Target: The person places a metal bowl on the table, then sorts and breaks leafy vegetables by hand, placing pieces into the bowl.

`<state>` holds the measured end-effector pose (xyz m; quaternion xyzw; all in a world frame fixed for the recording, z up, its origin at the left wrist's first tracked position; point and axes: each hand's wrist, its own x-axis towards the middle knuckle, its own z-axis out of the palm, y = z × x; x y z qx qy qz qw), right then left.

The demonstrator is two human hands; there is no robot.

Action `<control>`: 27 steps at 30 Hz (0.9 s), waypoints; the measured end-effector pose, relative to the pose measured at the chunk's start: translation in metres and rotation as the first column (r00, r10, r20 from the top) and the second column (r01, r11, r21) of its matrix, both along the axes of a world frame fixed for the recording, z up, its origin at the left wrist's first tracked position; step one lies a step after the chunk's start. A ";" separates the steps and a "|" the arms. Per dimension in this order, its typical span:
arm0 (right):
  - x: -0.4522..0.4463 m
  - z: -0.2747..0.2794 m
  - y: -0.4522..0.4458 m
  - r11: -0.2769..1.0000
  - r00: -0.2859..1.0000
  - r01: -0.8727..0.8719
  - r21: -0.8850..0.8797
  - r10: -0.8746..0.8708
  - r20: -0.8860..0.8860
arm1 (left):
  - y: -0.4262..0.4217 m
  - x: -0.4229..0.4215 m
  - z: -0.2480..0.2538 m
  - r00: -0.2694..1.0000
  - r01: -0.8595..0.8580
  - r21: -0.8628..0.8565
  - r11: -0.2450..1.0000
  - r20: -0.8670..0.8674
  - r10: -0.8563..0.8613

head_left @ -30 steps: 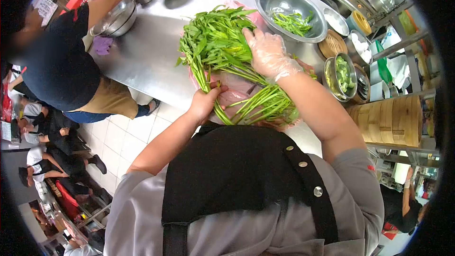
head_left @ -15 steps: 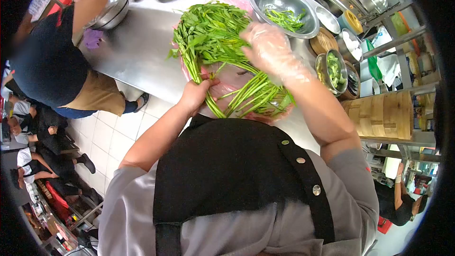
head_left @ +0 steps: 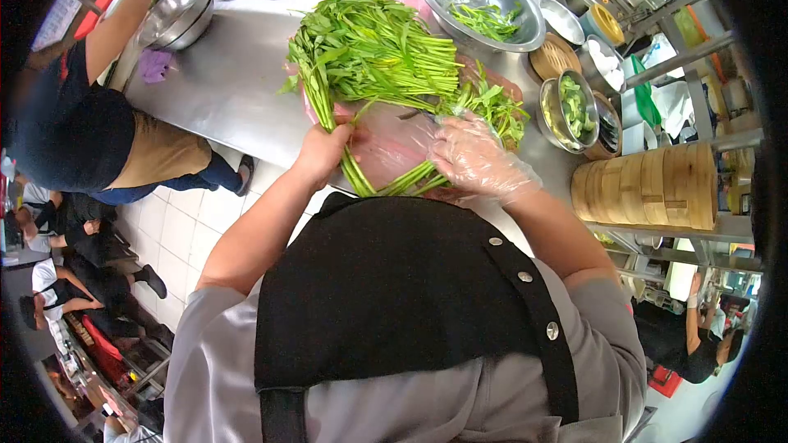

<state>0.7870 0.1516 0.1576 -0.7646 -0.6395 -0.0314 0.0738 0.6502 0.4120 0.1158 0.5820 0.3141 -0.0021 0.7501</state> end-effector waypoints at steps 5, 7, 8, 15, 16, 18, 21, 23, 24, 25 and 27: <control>-0.001 0.000 0.001 0.999 0.998 0.040 0.025 -0.038 -0.052 | 0.024 -0.017 0.054 0.996 -0.059 0.191 0.980 0.081 0.044; -0.001 0.000 0.002 0.999 0.997 0.050 0.022 -0.048 -0.063 | 0.036 -0.022 0.081 0.995 -0.087 0.249 0.965 0.075 0.070; -0.001 -0.001 0.003 0.998 0.996 0.056 0.013 -0.055 -0.074 | 0.046 -0.025 0.089 0.994 -0.097 0.260 0.961 0.078 0.079; 0.000 -0.007 0.003 0.998 0.998 0.048 0.046 -0.046 -0.052 | 0.068 -0.027 0.156 0.975 -0.156 0.454 0.877 0.212 0.063; 0.001 -0.006 0.004 0.998 0.997 0.053 0.019 -0.052 -0.050 | 0.066 -0.024 0.167 0.980 -0.113 0.502 0.858 0.198 0.014; 0.002 -0.007 0.003 0.999 0.998 0.045 0.000 -0.045 -0.036 | 0.062 -0.014 0.175 0.987 -0.012 0.624 0.781 0.132 -0.090; -0.001 -0.001 0.003 0.998 0.995 0.056 -0.006 -0.056 -0.086 | 0.067 0.030 0.170 0.980 0.132 0.849 0.511 -0.034 -0.197; -0.005 0.005 0.004 0.997 0.993 0.078 0.019 -0.076 -0.088 | 0.074 0.064 0.135 0.974 0.168 0.952 0.256 -0.120 -0.194; -0.008 0.009 0.004 0.995 0.992 0.089 0.033 -0.086 -0.088 | 0.076 0.075 0.115 0.972 0.178 0.972 0.151 -0.150 -0.181; -0.009 0.013 0.005 0.995 0.991 0.089 0.054 -0.083 -0.105 | 0.076 0.078 0.095 0.974 0.151 0.979 0.139 -0.124 -0.188; -0.013 0.026 0.001 0.993 0.986 0.077 0.093 -0.062 -0.158 | 0.076 0.080 0.069 0.976 0.096 0.989 0.112 -0.072 -0.204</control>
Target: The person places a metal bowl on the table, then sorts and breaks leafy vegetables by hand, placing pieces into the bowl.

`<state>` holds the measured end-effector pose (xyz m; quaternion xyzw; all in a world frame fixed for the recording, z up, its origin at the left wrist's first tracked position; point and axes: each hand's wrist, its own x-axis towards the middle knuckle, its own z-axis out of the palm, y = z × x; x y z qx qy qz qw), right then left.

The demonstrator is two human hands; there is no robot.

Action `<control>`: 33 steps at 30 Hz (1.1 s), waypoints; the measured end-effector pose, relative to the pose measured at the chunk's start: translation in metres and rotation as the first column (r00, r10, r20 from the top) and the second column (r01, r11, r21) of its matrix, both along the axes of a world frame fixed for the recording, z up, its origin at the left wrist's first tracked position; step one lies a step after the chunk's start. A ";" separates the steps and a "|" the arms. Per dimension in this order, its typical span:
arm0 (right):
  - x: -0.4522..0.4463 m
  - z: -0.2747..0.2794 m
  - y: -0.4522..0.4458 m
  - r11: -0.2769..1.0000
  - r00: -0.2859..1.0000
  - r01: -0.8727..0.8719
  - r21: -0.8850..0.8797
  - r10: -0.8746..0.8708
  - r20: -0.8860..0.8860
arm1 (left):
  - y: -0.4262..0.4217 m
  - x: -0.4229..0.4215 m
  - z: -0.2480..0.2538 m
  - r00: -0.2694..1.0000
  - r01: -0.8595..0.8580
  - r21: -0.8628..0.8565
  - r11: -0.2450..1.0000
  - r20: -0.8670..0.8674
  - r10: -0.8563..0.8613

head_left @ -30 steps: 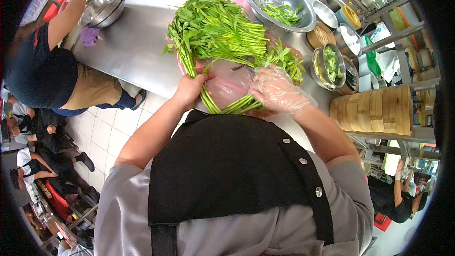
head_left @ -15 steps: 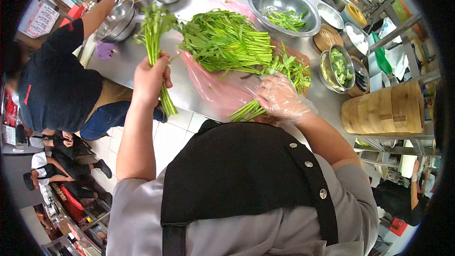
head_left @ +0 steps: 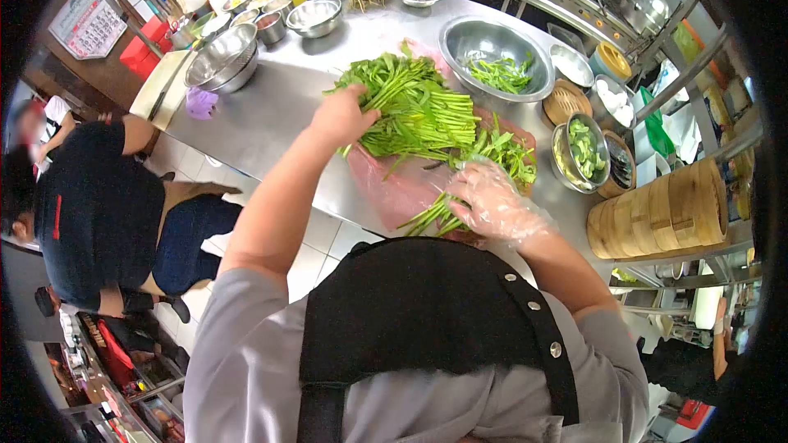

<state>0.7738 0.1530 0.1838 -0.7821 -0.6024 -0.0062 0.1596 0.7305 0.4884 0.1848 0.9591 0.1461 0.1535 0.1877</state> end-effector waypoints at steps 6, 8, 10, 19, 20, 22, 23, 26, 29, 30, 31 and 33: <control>-0.009 0.035 -0.024 0.973 0.990 0.140 0.184 -0.138 -0.024 | 0.003 -0.004 0.004 0.997 -0.072 -0.203 0.977 -0.004 0.072; -0.009 0.041 -0.028 0.955 0.983 0.182 0.236 -0.183 -0.018 | 0.004 0.002 0.004 0.995 -0.071 -0.186 0.980 0.059 0.083; -0.009 0.045 -0.030 0.931 0.973 0.226 0.288 -0.232 -0.013 | 0.002 0.010 0.003 0.989 -0.048 -0.154 0.987 0.128 0.068; -0.030 0.051 -0.024 0.894 0.945 0.316 0.319 -0.325 -0.026 | 0.015 0.037 0.013 0.984 0.021 -0.146 0.989 0.176 0.005; -0.033 0.050 -0.024 0.887 0.934 0.350 0.301 -0.356 -0.039 | 0.019 0.037 0.022 0.981 0.014 -0.206 0.979 0.192 0.026; -0.037 0.048 -0.026 0.869 0.908 0.413 0.273 -0.414 -0.059 | 0.026 0.033 0.049 0.977 0.065 -0.280 0.958 0.213 -0.004; -0.038 0.045 -0.026 0.857 0.896 0.440 0.268 -0.438 -0.071 | 0.030 0.032 0.056 0.974 0.093 -0.317 0.944 0.224 -0.020; -0.041 0.039 -0.022 0.825 0.865 0.497 0.269 -0.494 -0.082 | 0.035 0.035 0.062 0.915 0.287 -0.428 0.857 0.389 -0.112; -0.047 0.040 -0.022 0.801 0.851 0.507 0.320 -0.524 -0.038 | 0.020 0.020 0.074 0.899 0.409 -0.520 0.750 0.370 -0.235; -0.046 0.043 -0.022 0.789 0.843 0.509 0.343 -0.538 -0.015 | 0.011 0.012 0.076 0.892 0.443 -0.540 0.716 0.345 -0.292; -0.044 0.046 -0.023 0.778 0.834 0.512 0.365 -0.552 0.006 | 0.004 0.008 0.074 0.881 0.473 -0.561 0.679 0.319 -0.349; -0.037 0.055 -0.027 0.754 0.841 0.491 0.437 -0.541 -0.010 | -0.005 0.003 0.059 0.855 0.519 -0.489 0.701 0.304 -0.420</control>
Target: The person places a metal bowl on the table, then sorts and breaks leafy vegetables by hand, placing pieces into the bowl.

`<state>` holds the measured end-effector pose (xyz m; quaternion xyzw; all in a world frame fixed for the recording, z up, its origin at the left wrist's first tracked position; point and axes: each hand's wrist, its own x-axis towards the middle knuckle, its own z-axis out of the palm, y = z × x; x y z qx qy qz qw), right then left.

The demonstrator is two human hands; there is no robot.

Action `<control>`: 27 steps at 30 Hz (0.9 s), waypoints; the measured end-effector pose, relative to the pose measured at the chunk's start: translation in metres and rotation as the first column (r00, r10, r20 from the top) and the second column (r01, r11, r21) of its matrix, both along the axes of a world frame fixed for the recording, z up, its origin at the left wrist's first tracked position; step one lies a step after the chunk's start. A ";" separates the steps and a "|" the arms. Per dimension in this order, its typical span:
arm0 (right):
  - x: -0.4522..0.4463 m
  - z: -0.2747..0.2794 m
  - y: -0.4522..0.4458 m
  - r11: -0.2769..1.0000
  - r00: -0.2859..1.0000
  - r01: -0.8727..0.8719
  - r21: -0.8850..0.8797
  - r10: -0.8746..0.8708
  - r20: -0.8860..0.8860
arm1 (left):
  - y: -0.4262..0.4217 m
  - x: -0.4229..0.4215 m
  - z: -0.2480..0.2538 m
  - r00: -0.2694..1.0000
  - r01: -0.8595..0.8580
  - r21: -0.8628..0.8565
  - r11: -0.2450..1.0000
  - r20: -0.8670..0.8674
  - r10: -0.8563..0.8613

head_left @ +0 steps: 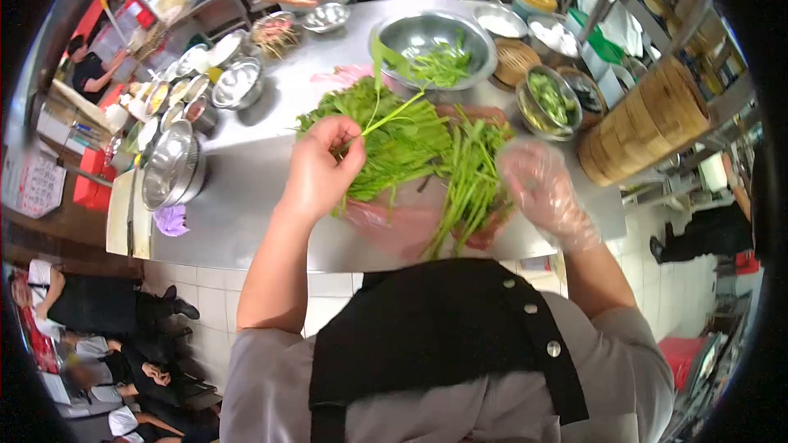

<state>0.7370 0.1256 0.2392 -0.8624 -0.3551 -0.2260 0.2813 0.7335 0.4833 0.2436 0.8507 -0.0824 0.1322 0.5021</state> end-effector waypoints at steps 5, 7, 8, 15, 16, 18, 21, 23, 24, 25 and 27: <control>0.027 0.034 0.011 0.997 0.992 -0.081 0.001 0.080 0.097 | -0.037 -0.028 -0.007 0.994 0.085 -0.025 0.996 -0.072 -0.086; 0.031 0.043 0.029 0.982 0.968 -0.166 -0.087 0.179 0.175 | -0.046 -0.033 -0.005 0.987 0.116 -0.033 0.993 -0.110 -0.119; 0.033 0.043 0.036 0.970 0.950 -0.206 -0.130 0.229 0.210 | -0.050 -0.036 -0.003 0.981 0.147 -0.020 0.989 -0.126 -0.149; 0.052 -0.003 0.044 0.885 0.896 -0.439 -0.152 0.444 -0.005 | -0.075 -0.052 0.002 0.987 0.067 0.160 0.985 -0.154 -0.043; 0.050 -0.009 0.046 0.887 0.893 -0.448 -0.117 0.449 -0.014 | -0.078 -0.055 -0.002 0.992 0.037 0.216 0.976 -0.127 -0.010; 0.054 -0.018 0.047 0.892 0.888 -0.451 -0.024 0.447 -0.106 | -0.081 -0.061 -0.008 0.997 -0.011 0.323 0.946 -0.074 0.037; 0.063 -0.037 0.051 0.908 0.835 -0.355 0.223 0.415 -0.361 | -0.076 -0.067 -0.012 0.974 0.004 0.386 0.923 -0.211 0.084; 0.066 -0.048 0.051 0.911 0.819 -0.215 0.351 0.364 -0.444 | -0.075 -0.068 -0.009 0.984 0.006 0.425 0.905 -0.166 0.071; 0.070 -0.047 0.052 0.902 0.810 -0.147 0.407 0.346 -0.473 | -0.073 -0.064 -0.006 0.989 -0.003 0.446 0.895 -0.129 0.068; 0.074 -0.045 0.049 0.837 0.689 0.037 0.547 0.375 -0.620 | -0.067 -0.062 -0.005 0.989 -0.006 0.465 0.885 -0.129 0.075; 0.089 -0.037 0.038 0.836 0.636 0.074 0.543 0.380 -0.672 | -0.054 -0.065 -0.011 0.984 -0.019 0.502 0.865 -0.145 0.105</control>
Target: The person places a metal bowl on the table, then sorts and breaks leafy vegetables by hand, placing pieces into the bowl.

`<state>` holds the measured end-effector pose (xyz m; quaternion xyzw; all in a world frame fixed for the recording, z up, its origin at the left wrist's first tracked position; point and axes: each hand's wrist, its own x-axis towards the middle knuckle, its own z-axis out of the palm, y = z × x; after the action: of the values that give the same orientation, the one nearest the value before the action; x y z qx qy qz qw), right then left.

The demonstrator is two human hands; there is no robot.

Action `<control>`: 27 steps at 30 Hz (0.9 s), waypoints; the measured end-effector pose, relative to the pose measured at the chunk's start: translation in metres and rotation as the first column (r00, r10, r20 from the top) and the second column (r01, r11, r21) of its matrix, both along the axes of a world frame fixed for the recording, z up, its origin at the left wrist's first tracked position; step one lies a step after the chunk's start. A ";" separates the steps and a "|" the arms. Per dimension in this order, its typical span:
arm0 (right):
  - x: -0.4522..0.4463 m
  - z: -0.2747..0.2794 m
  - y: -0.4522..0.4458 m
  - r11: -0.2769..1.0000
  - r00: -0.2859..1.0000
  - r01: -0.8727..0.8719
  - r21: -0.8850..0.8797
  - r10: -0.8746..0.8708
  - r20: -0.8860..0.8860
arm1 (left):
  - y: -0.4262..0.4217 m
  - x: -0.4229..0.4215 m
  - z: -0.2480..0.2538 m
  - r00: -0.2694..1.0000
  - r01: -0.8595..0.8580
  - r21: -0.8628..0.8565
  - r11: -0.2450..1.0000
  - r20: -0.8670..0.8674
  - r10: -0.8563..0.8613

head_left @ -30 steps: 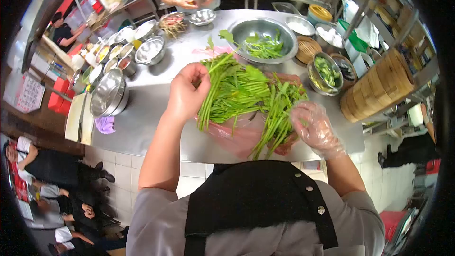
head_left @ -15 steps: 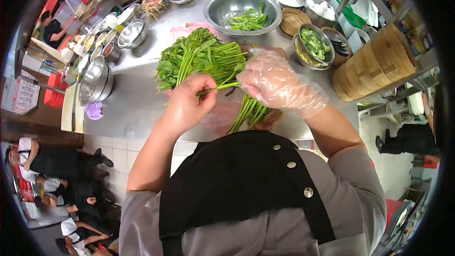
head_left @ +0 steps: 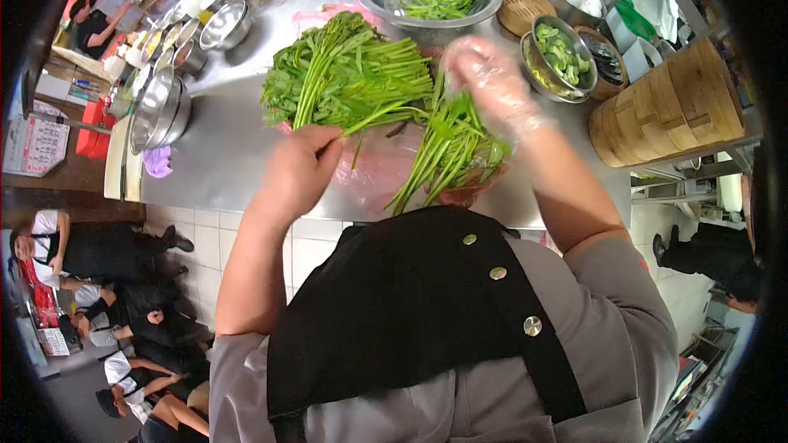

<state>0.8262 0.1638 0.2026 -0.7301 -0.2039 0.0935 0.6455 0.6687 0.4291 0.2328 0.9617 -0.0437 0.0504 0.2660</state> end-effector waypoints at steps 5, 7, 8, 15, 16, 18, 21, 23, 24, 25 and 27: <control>-0.012 0.018 0.012 0.962 0.811 -0.185 -0.203 0.266 0.521 | -0.009 -0.012 0.001 0.995 -0.024 -0.065 0.998 -0.099 0.017; -0.031 0.031 0.026 0.861 0.562 -0.187 -0.473 0.488 0.668 | -0.020 -0.010 0.001 0.996 0.016 -0.059 0.998 -0.085 -0.021; -0.046 0.034 0.031 0.740 0.594 -0.230 -0.632 0.621 0.512 | -0.024 -0.011 -0.002 0.996 0.038 -0.058 0.998 -0.074 -0.042; -0.088 -0.005 0.026 0.689 0.621 -0.274 -0.671 0.659 0.424 | -0.048 -0.031 -0.030 0.992 0.095 -0.161 0.982 -0.070 -0.107; -0.086 -0.008 0.026 0.714 0.611 -0.270 -0.647 0.646 0.458 | -0.050 -0.030 -0.031 0.991 0.115 -0.163 0.980 -0.050 -0.125; -0.077 -0.015 0.025 0.770 0.651 -0.281 -0.573 0.592 0.476 | -0.056 -0.024 -0.033 0.993 0.120 -0.201 0.972 0.037 -0.114; -0.067 -0.013 0.017 0.857 0.769 -0.328 -0.397 0.487 0.414 | -0.070 -0.019 -0.029 0.991 0.077 -0.232 0.970 0.123 -0.049; -0.069 -0.013 0.011 0.920 0.852 -0.293 -0.261 0.375 0.366 | -0.079 -0.011 -0.034 0.968 0.100 -0.272 0.957 0.248 -0.031; -0.070 -0.014 0.005 0.926 0.897 -0.337 -0.168 0.370 0.241 | -0.084 -0.008 -0.033 0.956 0.112 -0.264 0.958 0.292 -0.031; -0.064 -0.020 0.001 0.963 0.944 -0.268 0.010 0.261 0.204 | -0.087 -0.006 -0.033 0.960 0.094 -0.254 0.963 0.280 -0.020; -0.047 -0.037 -0.006 0.934 0.996 -0.080 0.348 0.060 0.068 | -0.092 -0.004 -0.035 0.967 0.065 -0.234 0.970 0.255 -0.003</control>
<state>0.7788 0.1577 0.1657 -0.5982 -0.2613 0.0580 0.7553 0.6648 0.3372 0.1974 0.9071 -0.0875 0.1728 0.3737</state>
